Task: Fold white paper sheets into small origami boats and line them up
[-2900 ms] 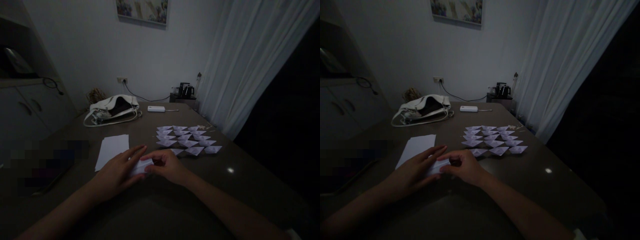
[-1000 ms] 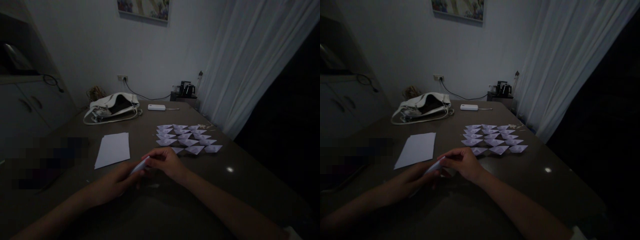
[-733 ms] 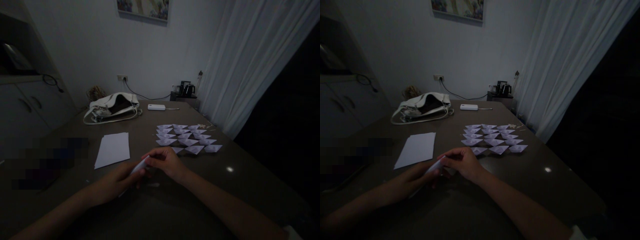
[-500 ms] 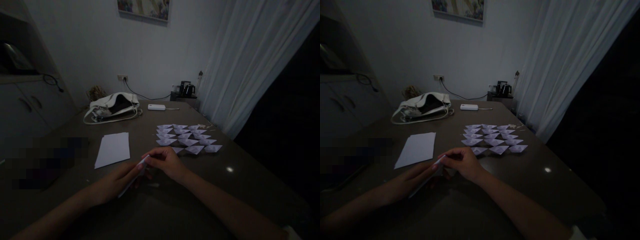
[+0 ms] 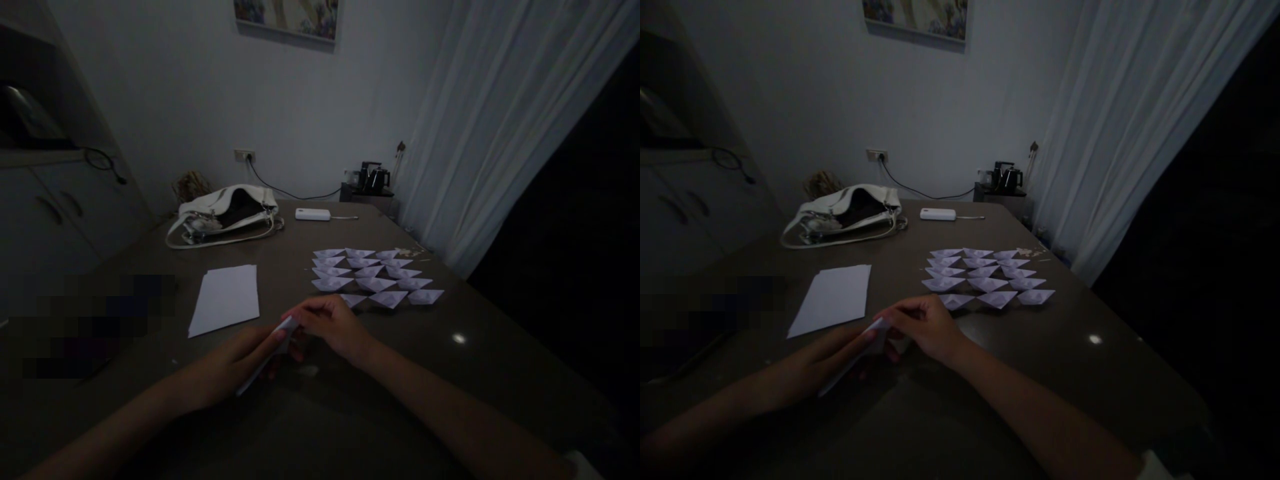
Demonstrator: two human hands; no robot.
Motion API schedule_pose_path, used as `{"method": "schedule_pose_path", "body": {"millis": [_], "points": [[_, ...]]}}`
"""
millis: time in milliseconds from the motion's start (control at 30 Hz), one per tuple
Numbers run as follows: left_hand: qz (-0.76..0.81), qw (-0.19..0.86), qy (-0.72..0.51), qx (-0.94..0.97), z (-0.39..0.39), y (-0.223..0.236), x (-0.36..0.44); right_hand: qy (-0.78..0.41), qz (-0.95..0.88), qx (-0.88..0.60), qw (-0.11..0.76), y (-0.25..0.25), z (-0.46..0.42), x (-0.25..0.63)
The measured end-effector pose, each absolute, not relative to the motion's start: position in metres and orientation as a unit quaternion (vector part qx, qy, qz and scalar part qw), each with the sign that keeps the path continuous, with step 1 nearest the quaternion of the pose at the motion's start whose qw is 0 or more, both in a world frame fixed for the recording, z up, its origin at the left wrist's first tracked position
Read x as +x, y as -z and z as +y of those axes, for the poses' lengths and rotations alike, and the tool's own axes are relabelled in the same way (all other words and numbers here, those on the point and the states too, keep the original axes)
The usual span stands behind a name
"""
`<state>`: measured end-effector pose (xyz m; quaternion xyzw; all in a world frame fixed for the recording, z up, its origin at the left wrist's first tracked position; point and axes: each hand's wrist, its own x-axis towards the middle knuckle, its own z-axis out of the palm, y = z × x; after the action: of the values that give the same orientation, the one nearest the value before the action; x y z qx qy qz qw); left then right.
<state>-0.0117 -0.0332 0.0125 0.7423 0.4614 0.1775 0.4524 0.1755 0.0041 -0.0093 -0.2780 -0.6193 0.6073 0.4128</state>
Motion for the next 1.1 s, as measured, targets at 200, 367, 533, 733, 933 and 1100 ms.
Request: {"method": "schedule_pose_path", "body": {"millis": [200,367,533,733,933,1100], "points": [[0.456,0.452,-0.171,0.747,-0.0333,-0.0121,-0.0097,-0.57,-0.65,-0.269,0.424,0.0116,0.0043,0.1759],[0.46,0.449,-0.165,0.748,-0.0331,-0.0113,-0.0091,-0.525,-0.682,-0.279,0.426,0.0104,0.003,0.1759],[0.458,0.457,-0.162,0.745,-0.0329,-0.0104,-0.0117,-0.518,-0.684,-0.273,0.435,0.0075,0.0012,0.1757],[0.452,0.485,-0.147,0.734,-0.0346,-0.0153,-0.0105,-0.5,-0.689,-0.29,0.437,0.0038,-0.0019,0.1749],[0.454,0.515,-0.16,0.709,-0.0367,-0.0159,-0.0098,-0.497,-0.685,-0.299,0.439,0.0041,-0.0049,0.1743],[0.457,0.504,-0.16,0.715,-0.0369,-0.0168,-0.0091,-0.57,-0.673,-0.282,0.377,0.008,-0.0045,0.1753]]}}
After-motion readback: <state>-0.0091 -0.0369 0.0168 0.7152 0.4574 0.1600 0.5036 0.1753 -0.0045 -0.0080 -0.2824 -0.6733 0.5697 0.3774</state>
